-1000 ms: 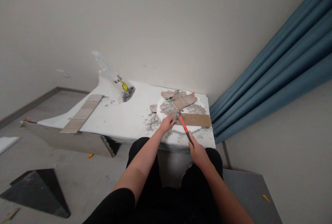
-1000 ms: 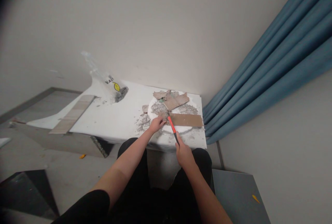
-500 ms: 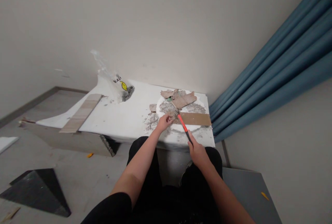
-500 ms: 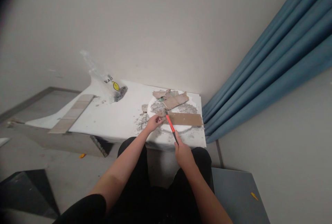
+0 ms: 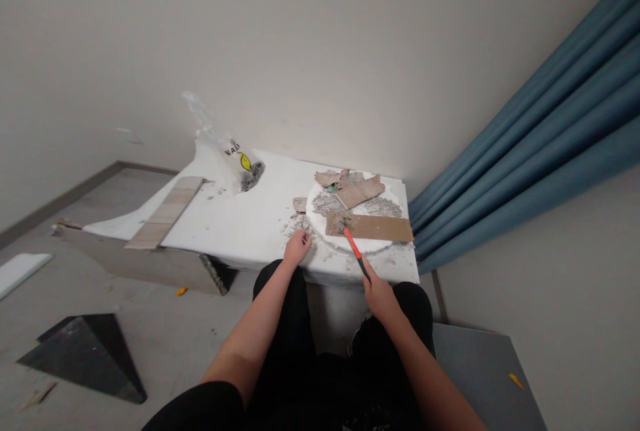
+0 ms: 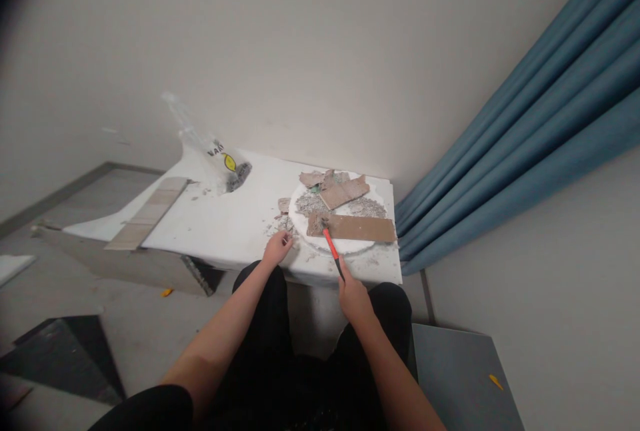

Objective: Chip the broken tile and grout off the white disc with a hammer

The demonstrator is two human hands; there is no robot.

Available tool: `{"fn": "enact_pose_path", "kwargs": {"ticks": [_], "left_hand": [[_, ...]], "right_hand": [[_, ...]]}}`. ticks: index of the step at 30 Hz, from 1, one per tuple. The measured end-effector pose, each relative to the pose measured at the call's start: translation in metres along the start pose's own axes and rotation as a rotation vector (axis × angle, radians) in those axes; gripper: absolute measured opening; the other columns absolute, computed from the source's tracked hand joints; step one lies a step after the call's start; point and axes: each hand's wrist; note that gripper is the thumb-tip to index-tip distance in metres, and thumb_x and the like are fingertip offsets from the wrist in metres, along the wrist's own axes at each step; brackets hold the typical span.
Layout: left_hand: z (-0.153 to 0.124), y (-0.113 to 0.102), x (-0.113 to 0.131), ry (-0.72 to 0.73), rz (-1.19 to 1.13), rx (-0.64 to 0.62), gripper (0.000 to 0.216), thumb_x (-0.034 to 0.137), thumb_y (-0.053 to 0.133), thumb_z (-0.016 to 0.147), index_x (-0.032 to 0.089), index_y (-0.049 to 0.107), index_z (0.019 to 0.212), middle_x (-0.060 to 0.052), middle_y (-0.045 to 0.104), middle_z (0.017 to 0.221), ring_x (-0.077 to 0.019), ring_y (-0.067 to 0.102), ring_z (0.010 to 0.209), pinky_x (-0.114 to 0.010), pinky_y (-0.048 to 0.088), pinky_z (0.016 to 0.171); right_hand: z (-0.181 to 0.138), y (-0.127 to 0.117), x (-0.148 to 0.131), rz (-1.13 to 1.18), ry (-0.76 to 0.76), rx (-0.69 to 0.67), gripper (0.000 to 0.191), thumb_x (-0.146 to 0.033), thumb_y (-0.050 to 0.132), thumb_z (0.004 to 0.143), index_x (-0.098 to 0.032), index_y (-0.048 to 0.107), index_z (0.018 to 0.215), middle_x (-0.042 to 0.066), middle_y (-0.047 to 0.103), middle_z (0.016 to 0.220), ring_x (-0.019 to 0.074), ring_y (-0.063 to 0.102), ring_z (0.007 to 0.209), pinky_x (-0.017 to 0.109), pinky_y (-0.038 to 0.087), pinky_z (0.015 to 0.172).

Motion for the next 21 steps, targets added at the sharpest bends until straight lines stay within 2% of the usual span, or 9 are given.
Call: {"fn": "enact_pose_path", "kwargs": {"ticks": [5,7,10,14,18,21], "left_hand": [[-0.005,0.003,0.004,-0.004,0.26,-0.123,0.023,0.023,0.054,0.089,0.015,0.065,0.106,-0.016,0.062,0.114,-0.0252,0.062,0.103,-0.033,0.048,0.089],[-0.005,0.006,0.006,-0.015,0.344,-0.192,0.024,0.019,0.05,0.089,0.014,0.066,0.106,-0.018,0.061,0.117,-0.0275,0.061,0.106,-0.035,0.048,0.088],[-0.003,0.011,0.006,-0.016,0.372,-0.256,0.028,0.009,0.043,0.087,0.012,0.068,0.099,-0.02,0.064,0.11,-0.0282,0.063,0.102,-0.036,0.049,0.083],[0.008,0.011,0.002,0.027,0.344,-0.287,0.025,0.01,0.044,0.086,0.014,0.069,0.089,-0.016,0.067,0.098,-0.0259,0.065,0.096,-0.035,0.05,0.083],[0.022,0.001,-0.005,0.108,0.291,-0.292,0.014,0.013,0.053,0.083,0.016,0.066,0.078,-0.015,0.068,0.096,-0.0261,0.065,0.098,-0.035,0.049,0.086],[0.026,-0.009,-0.009,0.143,0.262,-0.253,0.007,0.016,0.057,0.081,0.018,0.063,0.079,-0.013,0.068,0.096,-0.0253,0.064,0.098,-0.033,0.048,0.086]], "right_hand": [[-0.001,-0.014,0.0,0.092,-0.039,0.074,0.061,-0.031,0.035,0.103,-0.032,0.021,0.162,0.009,0.073,0.119,0.0272,0.071,0.104,0.031,0.05,0.084],[-0.002,-0.018,0.002,0.094,-0.034,0.091,0.061,-0.032,0.035,0.103,-0.031,0.021,0.162,0.009,0.074,0.117,0.0283,0.071,0.103,0.032,0.05,0.084],[-0.003,-0.015,0.008,0.114,-0.032,0.078,0.061,-0.031,0.036,0.102,-0.03,0.022,0.162,0.009,0.072,0.123,0.0277,0.07,0.108,0.032,0.051,0.087],[-0.002,-0.006,0.023,0.133,-0.006,0.05,0.061,-0.029,0.038,0.102,-0.03,0.026,0.161,0.009,0.065,0.136,0.0257,0.065,0.118,0.032,0.05,0.092],[-0.005,-0.009,0.038,0.123,0.069,0.053,0.061,-0.029,0.038,0.101,-0.028,0.025,0.161,0.011,0.068,0.13,0.0258,0.068,0.114,0.033,0.051,0.091],[-0.008,-0.017,0.045,0.112,0.098,0.074,0.061,-0.028,0.038,0.101,-0.026,0.027,0.161,0.011,0.072,0.122,0.0259,0.07,0.109,0.033,0.051,0.09]]}}
Point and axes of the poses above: each hand's wrist, its own z-axis towards the middle knuckle, its own y-axis out of the palm, x = y × z
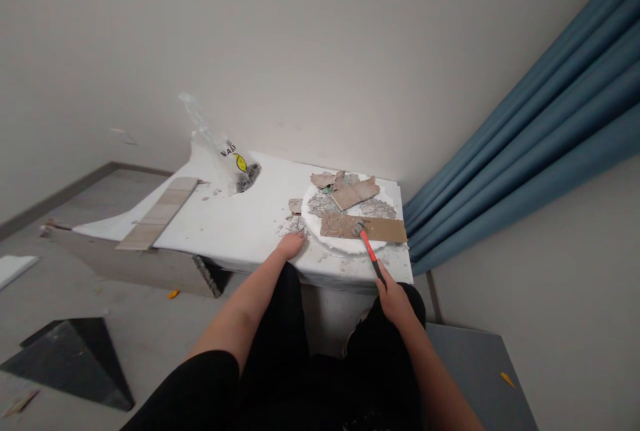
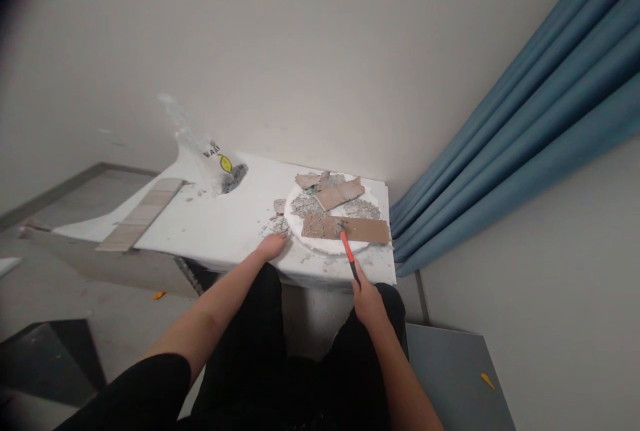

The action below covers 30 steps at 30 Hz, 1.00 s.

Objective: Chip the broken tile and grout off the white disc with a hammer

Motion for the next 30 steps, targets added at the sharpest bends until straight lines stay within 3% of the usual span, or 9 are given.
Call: {"fn": "enact_pose_path", "kwargs": {"ticks": [2,5,7,9,14,18,30], "left_hand": [[-0.001,-0.004,0.0,-0.051,-0.033,0.076,0.008,0.021,0.054,0.085,0.02,0.062,0.086,-0.01,0.067,0.09,-0.0234,0.064,0.091,-0.032,0.048,0.082],[-0.001,-0.008,0.011,-0.172,-0.278,0.322,0.018,0.028,0.049,0.09,0.019,0.061,0.101,-0.004,0.064,0.079,-0.0194,0.062,0.078,-0.029,0.047,0.074],[0.001,-0.01,0.024,-0.161,-0.528,0.472,0.031,0.029,0.051,0.088,0.018,0.058,0.116,-0.001,0.064,0.079,-0.0172,0.061,0.075,-0.028,0.048,0.073],[0.005,-0.012,0.039,-0.112,-0.699,0.516,0.038,0.032,0.054,0.087,0.016,0.058,0.122,-0.002,0.067,0.083,-0.0166,0.062,0.077,-0.029,0.049,0.076],[0.019,-0.016,0.077,-0.052,-0.835,0.415,0.02,0.034,0.061,0.083,0.016,0.067,0.089,-0.005,0.072,0.086,-0.0178,0.063,0.081,-0.032,0.049,0.079],[0.028,-0.014,0.097,-0.013,-0.814,0.321,0.013,0.03,0.064,0.08,0.017,0.064,0.081,-0.002,0.069,0.078,-0.016,0.061,0.073,-0.029,0.049,0.074],[0.032,-0.004,0.104,-0.031,-0.766,0.302,0.011,0.03,0.065,0.08,0.019,0.064,0.076,-0.001,0.068,0.071,-0.0155,0.058,0.067,-0.028,0.048,0.071]], "right_hand": [[0.0,-0.004,0.003,-0.011,-0.01,0.023,0.061,-0.029,0.04,0.1,-0.025,0.031,0.16,0.011,0.073,0.121,0.0259,0.07,0.11,0.034,0.051,0.092],[0.002,-0.004,0.008,-0.023,-0.015,0.041,0.061,-0.031,0.045,0.099,-0.025,0.033,0.159,0.011,0.07,0.127,0.0261,0.068,0.112,0.035,0.05,0.095],[0.003,-0.002,0.01,-0.012,-0.009,0.039,0.061,-0.031,0.046,0.099,-0.026,0.033,0.159,0.011,0.068,0.13,0.0257,0.068,0.114,0.035,0.05,0.095],[0.004,0.0,0.012,0.011,-0.011,0.033,0.061,-0.029,0.043,0.1,-0.026,0.031,0.16,0.011,0.068,0.13,0.0249,0.067,0.115,0.034,0.05,0.095],[0.005,0.002,0.014,0.031,-0.02,0.024,0.061,-0.026,0.041,0.1,-0.025,0.029,0.16,0.011,0.07,0.127,0.0256,0.068,0.113,0.034,0.051,0.095],[0.006,0.002,0.016,0.027,-0.003,0.01,0.061,-0.027,0.042,0.101,-0.029,0.027,0.161,0.01,0.069,0.129,0.0263,0.07,0.11,0.033,0.051,0.092],[0.006,0.004,0.017,0.018,0.015,-0.009,0.062,-0.031,0.04,0.102,-0.031,0.023,0.161,0.01,0.074,0.118,0.028,0.073,0.101,0.032,0.052,0.085]]}}
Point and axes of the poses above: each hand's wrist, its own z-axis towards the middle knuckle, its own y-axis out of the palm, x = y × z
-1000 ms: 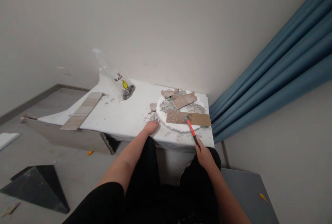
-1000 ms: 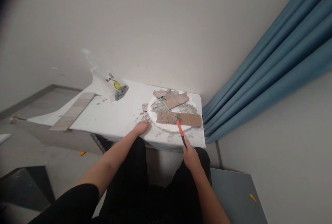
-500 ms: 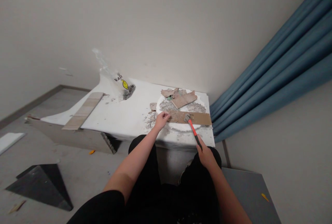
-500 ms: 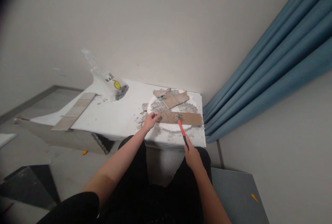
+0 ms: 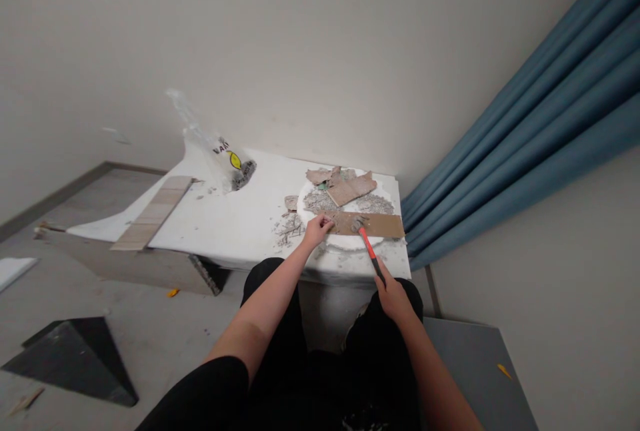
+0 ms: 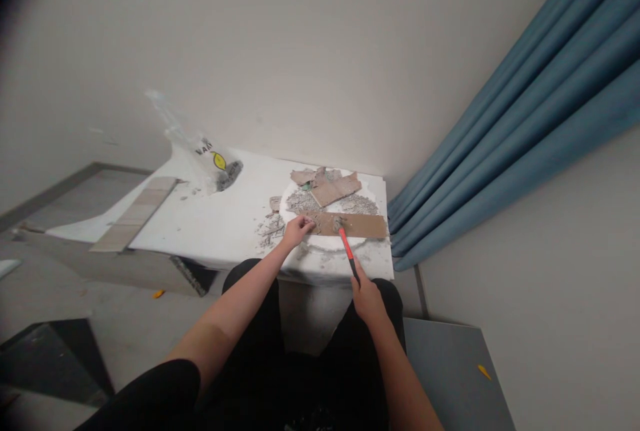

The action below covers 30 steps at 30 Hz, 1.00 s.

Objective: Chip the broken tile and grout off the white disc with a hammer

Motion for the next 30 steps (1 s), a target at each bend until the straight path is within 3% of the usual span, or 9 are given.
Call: {"fn": "enact_pose_path", "kwargs": {"ticks": [20,23,30], "left_hand": [[0.001,0.002,-0.009,0.073,0.07,-0.004,0.011,0.03,0.063,0.082,0.02,0.063,0.078,-0.001,0.069,0.073,-0.0168,0.061,0.071,-0.03,0.049,0.073],[0.002,0.004,-0.012,0.088,0.075,-0.016,0.007,0.026,0.065,0.08,0.02,0.063,0.085,-0.002,0.071,0.078,-0.0173,0.064,0.074,-0.03,0.05,0.074],[-0.003,0.01,-0.015,0.15,0.109,-0.005,0.03,0.024,0.067,0.082,0.022,0.057,0.11,0.0,0.073,0.084,-0.0179,0.069,0.08,-0.03,0.05,0.078]], "right_hand": [[-0.001,0.0,0.0,0.044,-0.023,0.002,0.062,-0.029,0.039,0.101,-0.027,0.024,0.162,0.012,0.073,0.12,0.0283,0.072,0.105,0.035,0.052,0.089],[-0.001,-0.004,-0.004,0.056,-0.04,0.009,0.062,-0.028,0.039,0.1,-0.026,0.027,0.161,0.012,0.072,0.122,0.0277,0.071,0.107,0.036,0.052,0.091],[-0.006,-0.012,-0.033,0.111,-0.211,0.055,0.062,-0.029,0.041,0.1,-0.03,0.029,0.16,0.008,0.066,0.135,0.0266,0.067,0.116,0.037,0.051,0.096]]}}
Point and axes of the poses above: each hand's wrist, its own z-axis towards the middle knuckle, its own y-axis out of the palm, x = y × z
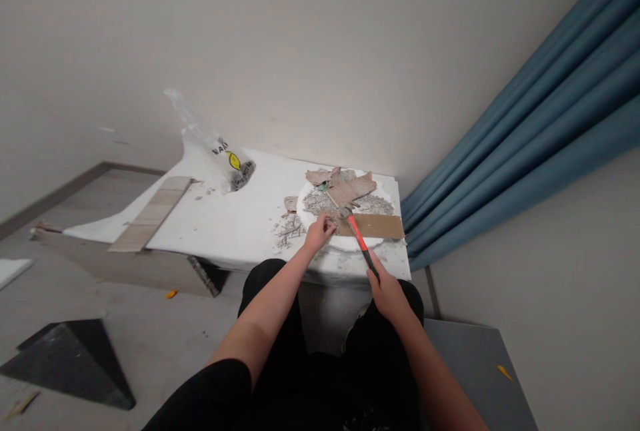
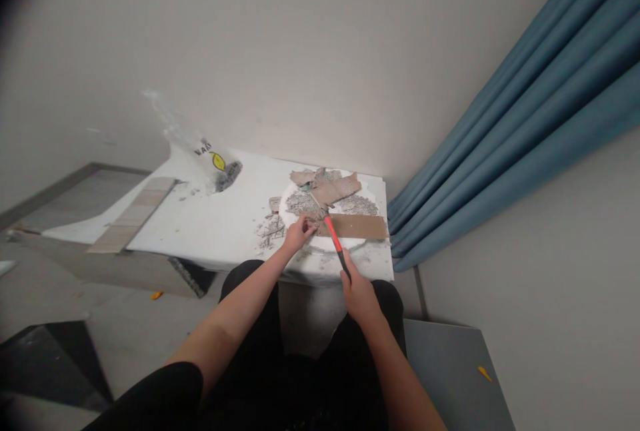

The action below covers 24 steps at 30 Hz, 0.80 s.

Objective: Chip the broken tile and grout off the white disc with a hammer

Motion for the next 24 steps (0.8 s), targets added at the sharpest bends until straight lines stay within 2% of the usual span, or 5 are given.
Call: {"fn": "enact_pose_path", "kwargs": {"ticks": [9,13,18,22,24], "left_hand": [[-0.003,0.005,-0.003,0.007,-0.047,0.009,0.038,0.024,0.065,0.084,0.022,0.049,0.119,0.001,0.072,0.083,-0.0172,0.068,0.075,-0.028,0.05,0.072],[-0.003,0.006,-0.004,0.01,-0.063,-0.006,0.037,0.022,0.064,0.083,0.022,0.048,0.117,0.001,0.072,0.082,-0.017,0.068,0.075,-0.028,0.049,0.072],[-0.005,0.007,-0.006,0.012,-0.095,0.009,0.035,0.024,0.063,0.084,0.021,0.048,0.115,0.0,0.072,0.083,-0.0166,0.069,0.078,-0.028,0.05,0.075],[-0.007,0.007,-0.006,-0.001,-0.086,0.026,0.031,0.024,0.065,0.083,0.021,0.05,0.11,0.001,0.072,0.083,-0.0163,0.068,0.076,-0.029,0.05,0.074],[-0.007,0.006,-0.005,-0.002,-0.084,0.024,0.03,0.025,0.065,0.082,0.021,0.05,0.109,0.0,0.072,0.083,-0.0165,0.068,0.077,-0.028,0.05,0.074]], "right_hand": [[0.012,0.006,-0.023,-0.027,0.018,-0.049,0.064,-0.027,0.041,0.1,-0.029,0.025,0.161,0.01,0.07,0.127,0.0275,0.069,0.111,0.034,0.051,0.091],[0.011,0.003,-0.025,-0.067,0.041,-0.094,0.064,-0.026,0.042,0.099,-0.029,0.027,0.161,0.009,0.072,0.124,0.0274,0.069,0.111,0.032,0.05,0.09],[0.01,0.004,-0.024,-0.036,0.04,-0.045,0.063,-0.029,0.039,0.101,-0.03,0.023,0.162,0.009,0.07,0.127,0.0274,0.068,0.112,0.033,0.051,0.091],[0.008,0.004,-0.023,-0.036,0.037,-0.06,0.061,-0.027,0.04,0.1,-0.029,0.029,0.16,0.01,0.07,0.127,0.0265,0.068,0.111,0.032,0.05,0.091],[0.007,0.004,-0.023,-0.041,0.034,-0.058,0.062,-0.028,0.039,0.101,-0.029,0.027,0.161,0.01,0.07,0.127,0.0269,0.069,0.111,0.033,0.05,0.091]]}}
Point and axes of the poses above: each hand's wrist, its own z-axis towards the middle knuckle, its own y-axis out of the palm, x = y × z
